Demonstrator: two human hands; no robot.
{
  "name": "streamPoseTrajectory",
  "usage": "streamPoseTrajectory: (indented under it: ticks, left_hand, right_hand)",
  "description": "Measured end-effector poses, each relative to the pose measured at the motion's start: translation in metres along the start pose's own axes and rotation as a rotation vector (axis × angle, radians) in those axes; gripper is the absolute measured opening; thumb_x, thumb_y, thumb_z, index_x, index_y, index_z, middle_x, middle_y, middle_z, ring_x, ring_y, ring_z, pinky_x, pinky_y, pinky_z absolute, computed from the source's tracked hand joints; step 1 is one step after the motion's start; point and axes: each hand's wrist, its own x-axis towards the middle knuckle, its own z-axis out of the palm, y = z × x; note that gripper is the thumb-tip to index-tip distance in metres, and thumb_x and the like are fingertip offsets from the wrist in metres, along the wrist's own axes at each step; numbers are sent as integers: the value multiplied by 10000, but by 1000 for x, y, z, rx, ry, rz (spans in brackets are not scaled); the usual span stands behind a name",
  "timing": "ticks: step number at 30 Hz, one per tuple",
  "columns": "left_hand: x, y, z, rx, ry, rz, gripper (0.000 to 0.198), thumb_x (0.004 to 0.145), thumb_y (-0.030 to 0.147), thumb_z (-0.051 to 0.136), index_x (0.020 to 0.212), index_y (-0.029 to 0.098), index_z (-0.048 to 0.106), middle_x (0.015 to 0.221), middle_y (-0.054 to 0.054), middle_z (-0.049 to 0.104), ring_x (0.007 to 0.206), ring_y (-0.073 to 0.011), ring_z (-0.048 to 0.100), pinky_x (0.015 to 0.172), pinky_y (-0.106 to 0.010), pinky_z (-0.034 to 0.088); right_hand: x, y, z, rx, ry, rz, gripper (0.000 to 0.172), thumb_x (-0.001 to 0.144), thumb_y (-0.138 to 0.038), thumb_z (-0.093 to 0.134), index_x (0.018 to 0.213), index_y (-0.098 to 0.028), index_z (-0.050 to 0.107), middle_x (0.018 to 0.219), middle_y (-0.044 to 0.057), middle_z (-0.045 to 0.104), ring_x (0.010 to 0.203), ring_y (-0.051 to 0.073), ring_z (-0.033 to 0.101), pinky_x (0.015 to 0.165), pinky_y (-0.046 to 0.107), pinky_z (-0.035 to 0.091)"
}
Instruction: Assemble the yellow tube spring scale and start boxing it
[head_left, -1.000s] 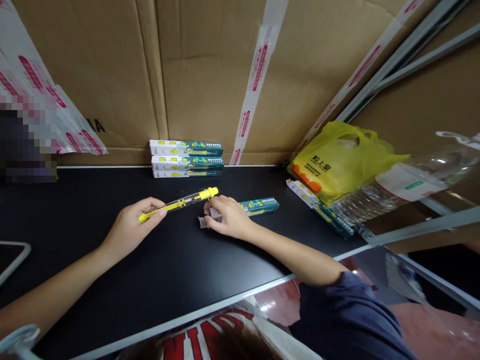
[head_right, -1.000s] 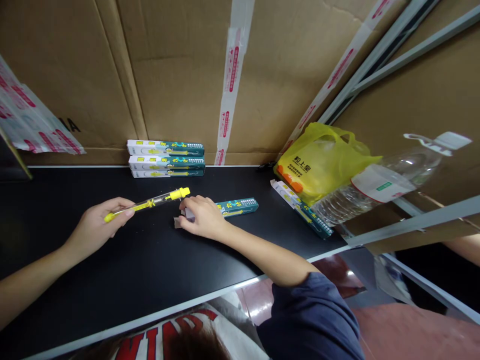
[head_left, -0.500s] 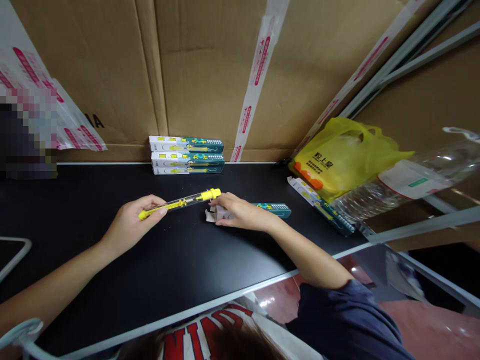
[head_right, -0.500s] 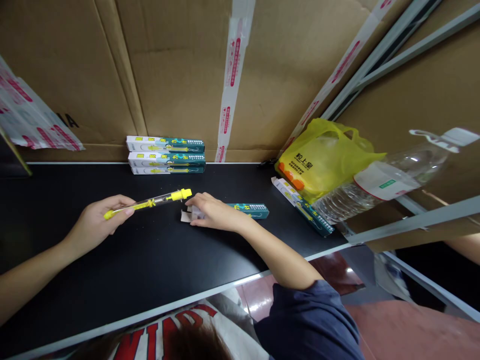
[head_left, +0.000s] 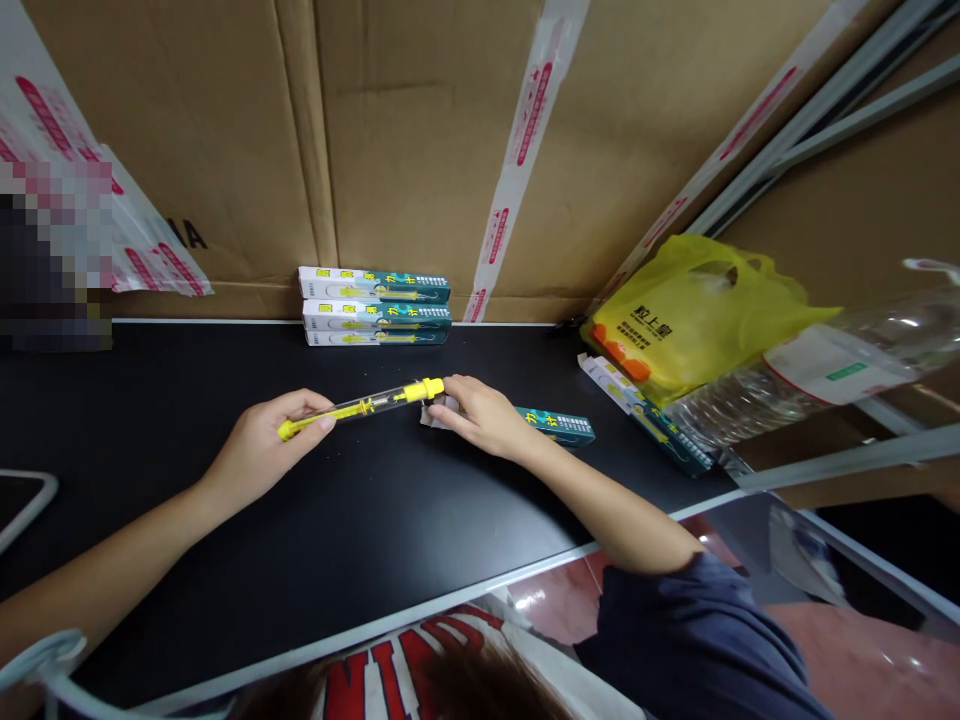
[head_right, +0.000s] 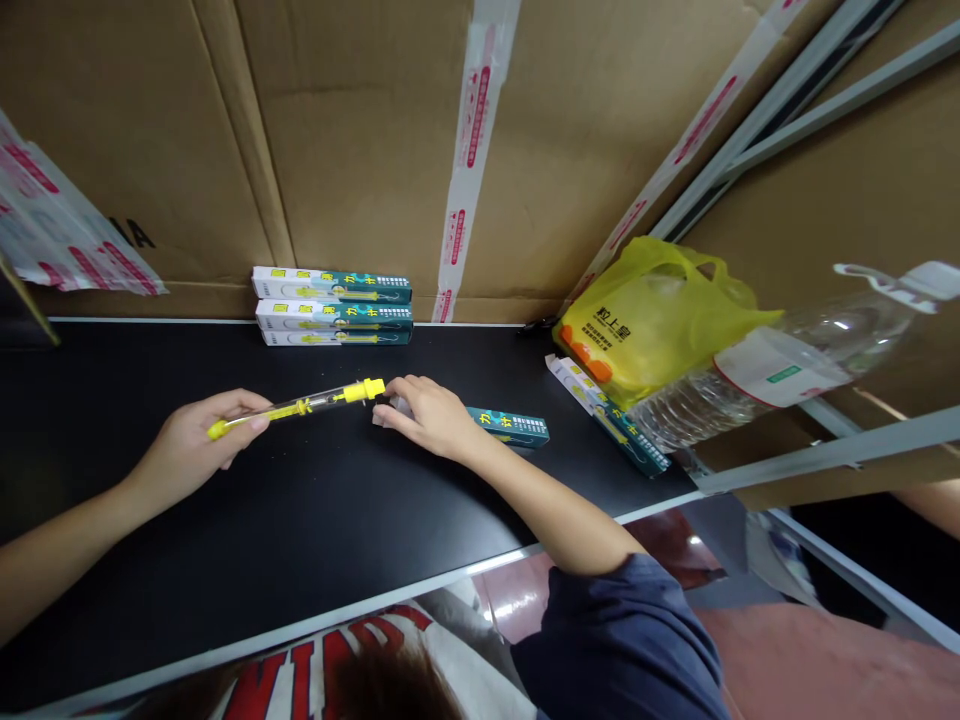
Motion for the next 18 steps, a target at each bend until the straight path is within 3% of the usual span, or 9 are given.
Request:
streamPoseTrajectory:
  ticks: [4, 7, 13, 18]
  left_hand:
    - [0, -1, 1, 0, -4, 8, 350, 826, 543, 654, 905, 210, 729, 604, 33, 534, 498, -118, 461, 468, -236, 398]
    - [0, -1, 2, -11, -11, -2, 350, 826, 544, 659, 912, 212, 728, 624, 27, 559, 504, -120, 468, 475, -240, 407]
    - [0, -2, 4, 1, -19, 15, 349, 840, 532, 649, 918, 197, 715, 647, 33, 562, 495, -103, 478, 471, -226, 399]
    - [-2, 0, 3, -11, -30, 4, 354, 858, 520, 637, 953, 186, 708, 652, 41, 564, 493, -95, 478, 478, -222, 401]
  right_hand:
    - [4, -1, 8, -44, 76, 59, 181, 1063, -291, 519, 962, -204, 641, 925, 55, 677, 884, 202, 614, 757, 299, 411]
    - [4, 0, 10, -54, 80, 17, 112, 1015, -286, 602, 962, -201, 651, 911, 50, 657, 865, 200, 602, 733, 294, 412]
    - [-1, 2, 5, 33, 57, -197, 153, 1046, -287, 543, 1000, -203, 662, 1042, 91, 641, 979, 228, 605, 825, 328, 493]
    - [-2, 0, 4, -14, -20, -211, 222, 956, -388, 652, 1047, -185, 653, 1073, 111, 666, 1002, 269, 602, 902, 398, 499]
